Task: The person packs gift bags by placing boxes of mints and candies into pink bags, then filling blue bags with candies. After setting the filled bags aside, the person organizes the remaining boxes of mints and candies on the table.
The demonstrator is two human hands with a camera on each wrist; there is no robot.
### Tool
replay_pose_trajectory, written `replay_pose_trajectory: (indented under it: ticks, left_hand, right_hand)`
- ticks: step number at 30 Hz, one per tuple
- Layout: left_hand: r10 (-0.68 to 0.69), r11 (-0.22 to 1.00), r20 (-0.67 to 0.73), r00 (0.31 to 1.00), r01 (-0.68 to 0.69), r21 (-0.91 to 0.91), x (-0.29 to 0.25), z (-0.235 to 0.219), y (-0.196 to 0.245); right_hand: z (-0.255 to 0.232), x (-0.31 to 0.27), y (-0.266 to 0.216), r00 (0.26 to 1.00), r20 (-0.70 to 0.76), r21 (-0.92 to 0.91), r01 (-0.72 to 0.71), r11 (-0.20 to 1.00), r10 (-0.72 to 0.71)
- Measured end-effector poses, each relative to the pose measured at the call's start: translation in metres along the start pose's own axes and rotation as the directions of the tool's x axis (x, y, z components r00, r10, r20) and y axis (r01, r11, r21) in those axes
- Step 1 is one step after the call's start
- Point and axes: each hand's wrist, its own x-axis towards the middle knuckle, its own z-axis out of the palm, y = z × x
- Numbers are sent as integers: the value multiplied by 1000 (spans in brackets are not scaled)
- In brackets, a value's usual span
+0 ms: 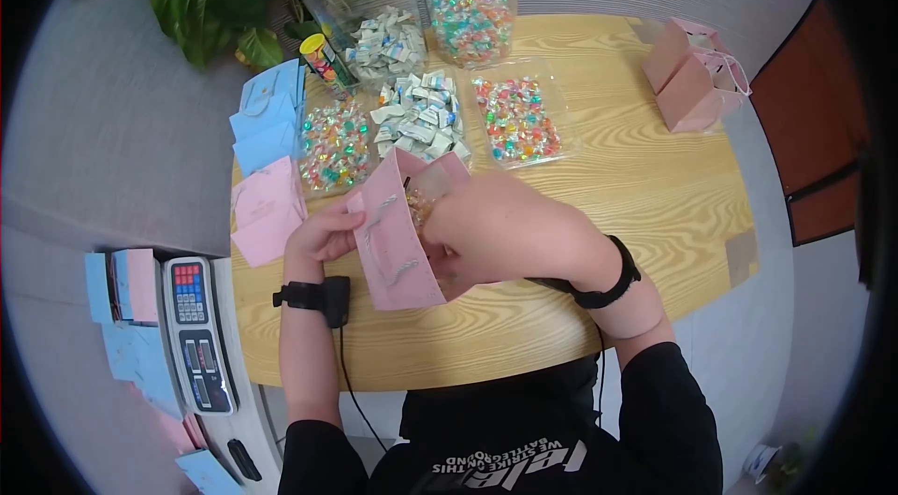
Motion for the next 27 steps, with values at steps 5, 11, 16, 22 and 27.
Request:
replay_pose_trajectory:
  ticks: [5, 11, 16, 22, 27]
  left_hand:
    - [-6, 1000, 8, 1000, 6, -6, 2, 0, 0]
    - [-24, 999, 29, 999, 25, -25, 0, 2, 2]
    - [-11, 1000, 21, 1000, 11, 2, 2, -9, -1]
    - [-39, 999, 77, 996, 37, 26, 5, -15, -1]
    - [-44, 999, 15, 999, 44, 31, 3, -17, -1]
  right_hand:
    - [60, 27, 10, 987, -87, 55, 139, 989, -134]
    - [27, 13, 20, 980, -58, 166, 195, 967, -188]
    - [-30, -8, 51, 926, -360, 227, -27, 974, 110]
    - [-3, 13, 126, 726, -596, 8, -423, 906, 344]
    - [10, 26, 140, 823, -323, -33, -502, 864, 466]
